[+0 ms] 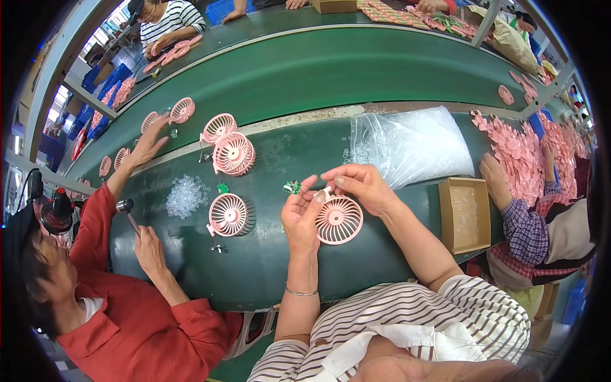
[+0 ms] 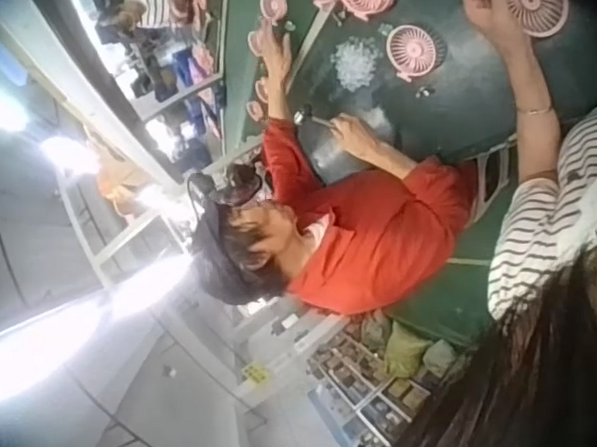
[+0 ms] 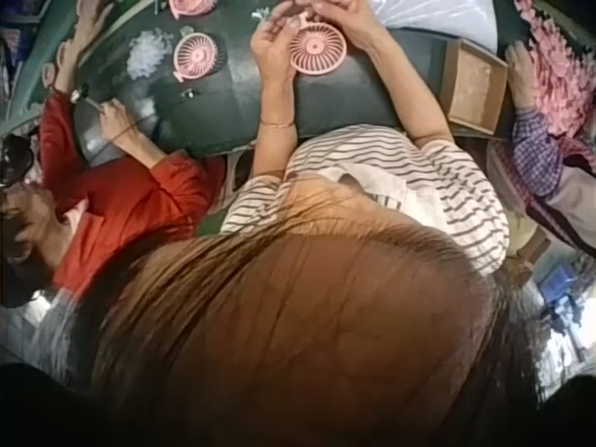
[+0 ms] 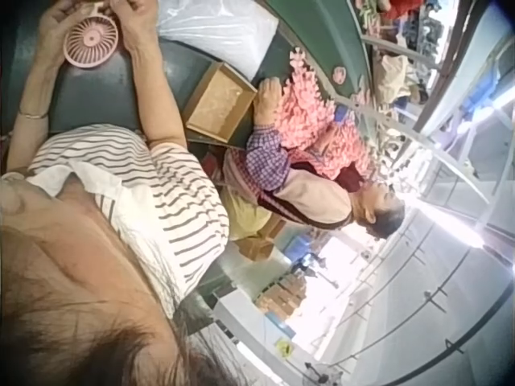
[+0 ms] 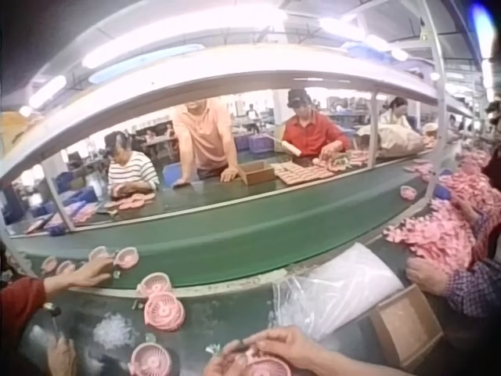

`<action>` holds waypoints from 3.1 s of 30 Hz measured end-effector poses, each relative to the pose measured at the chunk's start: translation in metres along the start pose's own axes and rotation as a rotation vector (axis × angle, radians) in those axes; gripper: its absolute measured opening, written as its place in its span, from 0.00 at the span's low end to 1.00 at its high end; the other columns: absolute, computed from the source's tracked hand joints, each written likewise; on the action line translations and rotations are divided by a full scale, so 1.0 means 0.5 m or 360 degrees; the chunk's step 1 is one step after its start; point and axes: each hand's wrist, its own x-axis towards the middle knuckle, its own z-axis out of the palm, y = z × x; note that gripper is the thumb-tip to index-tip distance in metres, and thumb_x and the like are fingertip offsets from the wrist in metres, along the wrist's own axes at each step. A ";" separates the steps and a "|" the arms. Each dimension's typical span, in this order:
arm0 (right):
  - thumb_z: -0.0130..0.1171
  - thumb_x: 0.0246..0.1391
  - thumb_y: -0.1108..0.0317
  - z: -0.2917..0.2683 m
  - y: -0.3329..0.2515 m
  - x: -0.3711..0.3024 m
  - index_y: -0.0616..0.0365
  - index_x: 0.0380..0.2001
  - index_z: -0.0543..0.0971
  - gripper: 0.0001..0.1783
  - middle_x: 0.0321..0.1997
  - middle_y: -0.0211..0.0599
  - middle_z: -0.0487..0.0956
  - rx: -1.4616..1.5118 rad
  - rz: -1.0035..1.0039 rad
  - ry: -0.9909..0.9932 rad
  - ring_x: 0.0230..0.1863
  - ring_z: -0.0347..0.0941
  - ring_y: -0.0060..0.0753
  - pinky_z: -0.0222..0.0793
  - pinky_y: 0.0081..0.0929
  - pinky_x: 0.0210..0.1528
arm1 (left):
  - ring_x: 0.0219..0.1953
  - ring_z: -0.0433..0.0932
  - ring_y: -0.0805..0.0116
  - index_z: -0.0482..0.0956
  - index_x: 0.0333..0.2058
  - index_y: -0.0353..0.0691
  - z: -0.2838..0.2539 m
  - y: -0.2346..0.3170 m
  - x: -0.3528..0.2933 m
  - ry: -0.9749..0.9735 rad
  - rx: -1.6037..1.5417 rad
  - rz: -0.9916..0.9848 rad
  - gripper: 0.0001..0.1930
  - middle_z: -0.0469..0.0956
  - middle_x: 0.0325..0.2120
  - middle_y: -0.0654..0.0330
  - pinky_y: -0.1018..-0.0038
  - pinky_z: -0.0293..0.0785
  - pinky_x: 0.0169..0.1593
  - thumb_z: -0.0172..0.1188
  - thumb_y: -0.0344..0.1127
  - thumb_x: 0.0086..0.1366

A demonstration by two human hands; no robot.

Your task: The person takes mini fan housings and circuit boards from the conveyor belt, attaches the electronic components into the fan housings by hand, and sets the assembled fan parts on the work surface.

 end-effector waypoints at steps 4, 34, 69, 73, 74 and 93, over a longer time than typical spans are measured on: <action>0.57 0.50 0.77 0.022 -0.019 -0.001 0.67 0.36 0.77 0.09 0.33 0.35 0.78 -0.0204 0.0036 -0.0043 0.35 0.74 0.21 0.72 0.18 0.40 | 0.31 0.74 0.77 0.70 0.47 0.29 -0.011 0.000 0.002 0.0007 -0.0006 -0.0004 0.18 0.74 0.30 0.60 0.82 0.72 0.38 0.57 0.22 0.56; 0.50 0.52 0.79 -0.057 -0.007 -0.067 0.62 0.42 0.75 0.13 0.32 0.41 0.78 -0.1060 -0.0682 0.0313 0.30 0.78 0.30 0.72 0.23 0.33 | 0.46 0.71 0.54 0.71 0.39 0.29 0.191 -0.093 0.589 0.0172 0.0691 -0.0583 0.11 0.73 0.37 0.48 0.59 0.70 0.48 0.52 0.30 0.59; 0.53 0.39 0.76 -0.013 0.012 0.069 0.65 0.29 0.73 0.09 0.30 0.48 0.76 -0.2772 -0.0425 0.0343 0.33 0.74 0.47 0.72 0.39 0.36 | 0.48 0.66 0.54 0.80 0.32 0.39 -0.011 0.058 -0.100 0.0173 0.2653 0.0775 0.13 0.72 0.44 0.53 0.60 0.62 0.50 0.63 0.39 0.49; 0.53 0.45 0.74 0.000 -0.037 0.025 0.66 0.29 0.70 0.07 0.26 0.45 0.76 -0.2027 -0.0679 0.0409 0.26 0.75 0.41 0.70 0.37 0.31 | 0.43 0.70 0.52 0.77 0.36 0.38 -0.020 0.073 -0.066 0.0280 0.2388 0.0931 0.15 0.73 0.42 0.52 0.62 0.66 0.48 0.62 0.37 0.50; 0.54 0.46 0.75 0.007 -0.050 0.010 0.65 0.29 0.70 0.06 0.24 0.42 0.75 -0.1623 -0.0578 0.0392 0.26 0.75 0.36 0.70 0.32 0.29 | 0.43 0.70 0.52 0.77 0.37 0.38 -0.017 0.082 -0.055 0.0266 0.2441 0.0884 0.15 0.74 0.41 0.52 0.62 0.66 0.48 0.62 0.37 0.50; 0.59 0.47 0.76 -0.020 -0.030 -0.073 0.68 0.33 0.77 0.08 0.26 0.34 0.77 -0.0049 0.0002 0.0225 0.23 0.70 0.19 0.67 0.15 0.23 | 0.31 0.75 0.77 0.71 0.44 0.33 -0.039 0.020 0.011 -0.0094 0.0980 -0.0101 0.12 0.77 0.33 0.59 0.80 0.73 0.31 0.51 0.31 0.63</action>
